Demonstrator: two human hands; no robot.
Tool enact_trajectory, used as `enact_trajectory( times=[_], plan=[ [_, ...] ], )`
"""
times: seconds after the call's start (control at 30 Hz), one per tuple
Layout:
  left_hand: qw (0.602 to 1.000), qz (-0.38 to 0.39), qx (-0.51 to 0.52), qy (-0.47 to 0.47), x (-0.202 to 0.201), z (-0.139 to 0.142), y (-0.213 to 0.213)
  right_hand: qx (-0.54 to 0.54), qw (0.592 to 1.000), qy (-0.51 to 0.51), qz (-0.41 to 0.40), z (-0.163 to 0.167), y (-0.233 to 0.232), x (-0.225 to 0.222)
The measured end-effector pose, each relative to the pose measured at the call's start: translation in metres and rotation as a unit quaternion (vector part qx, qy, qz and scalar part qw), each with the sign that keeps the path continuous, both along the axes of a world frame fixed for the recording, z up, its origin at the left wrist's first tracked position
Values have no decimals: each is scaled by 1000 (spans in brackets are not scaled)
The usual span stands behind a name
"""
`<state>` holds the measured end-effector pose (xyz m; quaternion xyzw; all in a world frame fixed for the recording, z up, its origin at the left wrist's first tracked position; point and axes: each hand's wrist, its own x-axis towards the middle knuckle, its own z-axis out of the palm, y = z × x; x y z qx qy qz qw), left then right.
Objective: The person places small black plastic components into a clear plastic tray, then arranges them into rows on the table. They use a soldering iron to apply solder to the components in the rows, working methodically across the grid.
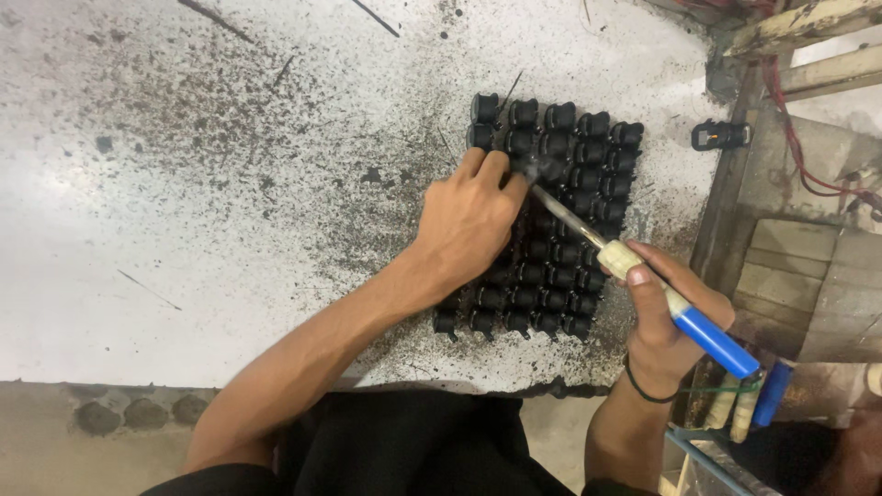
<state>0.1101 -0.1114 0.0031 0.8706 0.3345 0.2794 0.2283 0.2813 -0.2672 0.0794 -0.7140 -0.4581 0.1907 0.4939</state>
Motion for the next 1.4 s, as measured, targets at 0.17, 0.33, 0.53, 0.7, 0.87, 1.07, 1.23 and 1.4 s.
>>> enact_trajectory(
  times=[0.17,0.33,0.53,0.7,0.87,1.07,1.23,1.4],
  plan=[
    [1000,-10,2,7,7,-2,-2,-44,993,-105,36,20,8,-7],
    [1000,-11,6,20,10,-1,-1,-36,987,-152,49,25,10,-10],
    [997,30,14,-63,-5,9,-3,8,999,-38,-1,18,-4,0],
    [998,5,-61,-26,-22,9,-13,54,998,-21,-15,-10,-25,-3],
    [1000,3,-1,-21,-21,8,-22,43,998,-42,-1,-18,-39,-1],
    [1000,-13,-10,8,-13,4,-21,11,999,-41,6,-7,-27,-6],
    [1000,-26,-17,4,-7,2,-23,-13,993,-117,32,13,-18,-14],
    [1000,-25,-1,9,-3,-1,-22,-7,983,-174,60,22,-12,-18]
  ],
)
